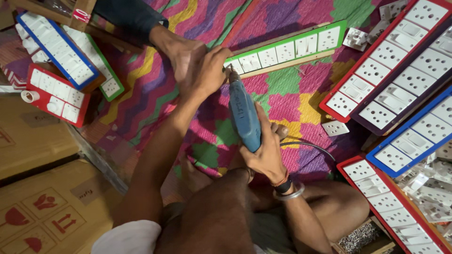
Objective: The person uses a power drill to drive screws into multiple electrical socket strips, securing white socket units into colored frames. The person handles several different colored frames, drilling each one individually while sitting on the floor.
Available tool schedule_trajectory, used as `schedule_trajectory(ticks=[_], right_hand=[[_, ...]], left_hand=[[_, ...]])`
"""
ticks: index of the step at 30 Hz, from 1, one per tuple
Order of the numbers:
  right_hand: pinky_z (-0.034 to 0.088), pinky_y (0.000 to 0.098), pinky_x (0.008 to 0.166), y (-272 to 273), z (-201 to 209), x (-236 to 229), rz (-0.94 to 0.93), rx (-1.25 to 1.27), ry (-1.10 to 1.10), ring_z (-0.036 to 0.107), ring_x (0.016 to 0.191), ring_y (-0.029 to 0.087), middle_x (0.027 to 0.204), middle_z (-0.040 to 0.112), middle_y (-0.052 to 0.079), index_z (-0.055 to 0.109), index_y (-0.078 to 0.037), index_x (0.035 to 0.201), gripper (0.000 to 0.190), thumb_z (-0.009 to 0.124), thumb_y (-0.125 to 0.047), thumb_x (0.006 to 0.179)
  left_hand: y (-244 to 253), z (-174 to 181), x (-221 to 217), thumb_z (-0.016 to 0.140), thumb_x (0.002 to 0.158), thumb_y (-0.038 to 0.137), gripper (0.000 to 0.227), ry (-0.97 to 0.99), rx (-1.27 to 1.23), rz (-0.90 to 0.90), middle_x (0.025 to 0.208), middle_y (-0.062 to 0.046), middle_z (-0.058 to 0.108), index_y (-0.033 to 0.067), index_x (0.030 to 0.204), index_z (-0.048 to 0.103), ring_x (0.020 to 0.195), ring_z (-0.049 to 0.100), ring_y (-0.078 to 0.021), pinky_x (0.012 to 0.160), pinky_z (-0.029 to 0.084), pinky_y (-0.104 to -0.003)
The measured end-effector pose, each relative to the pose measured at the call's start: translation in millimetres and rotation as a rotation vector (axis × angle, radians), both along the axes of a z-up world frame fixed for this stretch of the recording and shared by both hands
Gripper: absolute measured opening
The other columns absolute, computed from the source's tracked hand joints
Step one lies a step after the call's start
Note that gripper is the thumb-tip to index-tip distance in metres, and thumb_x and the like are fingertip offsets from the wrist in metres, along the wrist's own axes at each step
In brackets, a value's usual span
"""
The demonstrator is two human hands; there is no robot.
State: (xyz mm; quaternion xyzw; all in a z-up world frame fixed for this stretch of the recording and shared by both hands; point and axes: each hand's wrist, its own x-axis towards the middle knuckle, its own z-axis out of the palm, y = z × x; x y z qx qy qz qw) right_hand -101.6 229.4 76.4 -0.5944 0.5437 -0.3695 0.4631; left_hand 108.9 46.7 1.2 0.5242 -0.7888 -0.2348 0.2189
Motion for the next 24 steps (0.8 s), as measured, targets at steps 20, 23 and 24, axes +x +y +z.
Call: schedule_trajectory(ticks=[20,23,24], right_hand=[[0.052,0.0357,0.063,27,-12,-87,-0.429,0.245,-0.933,0.060,0.069,0.022,0.104,0.063,0.023,0.052,0.013,0.134,0.056,0.066,-0.001,0.082],[0.048,0.0340,0.064,30,-10,-110,-0.493,0.191,-1.222,0.055,0.067,0.018,0.109,0.062,0.020,0.048,0.010,0.136,0.059,0.064,-0.003,0.080],[0.048,0.0338,0.067,30,-10,-114,-0.493,0.177,-1.307,0.054,0.068,0.018,0.111,0.062,0.020,0.048,0.010,0.137,0.061,0.064,-0.005,0.080]], left_hand=[[-136,-72,-154,0.094,0.076,0.022,0.094,0.107,0.033,-0.554,0.145,-0.025,0.051,-0.0018,0.149,0.039,0.137,0.044,-0.0446,0.114,0.038,-0.048],[-149,-88,-227,0.091,0.075,0.020,0.090,0.102,0.098,-0.560,0.143,-0.022,0.053,0.0035,0.149,0.043,0.135,0.048,-0.0413,0.113,0.041,-0.045],[-149,-82,-236,0.090,0.075,0.020,0.087,0.069,0.109,-0.527,0.142,-0.022,0.052,0.0053,0.148,0.045,0.134,0.049,-0.0404,0.112,0.043,-0.045]])
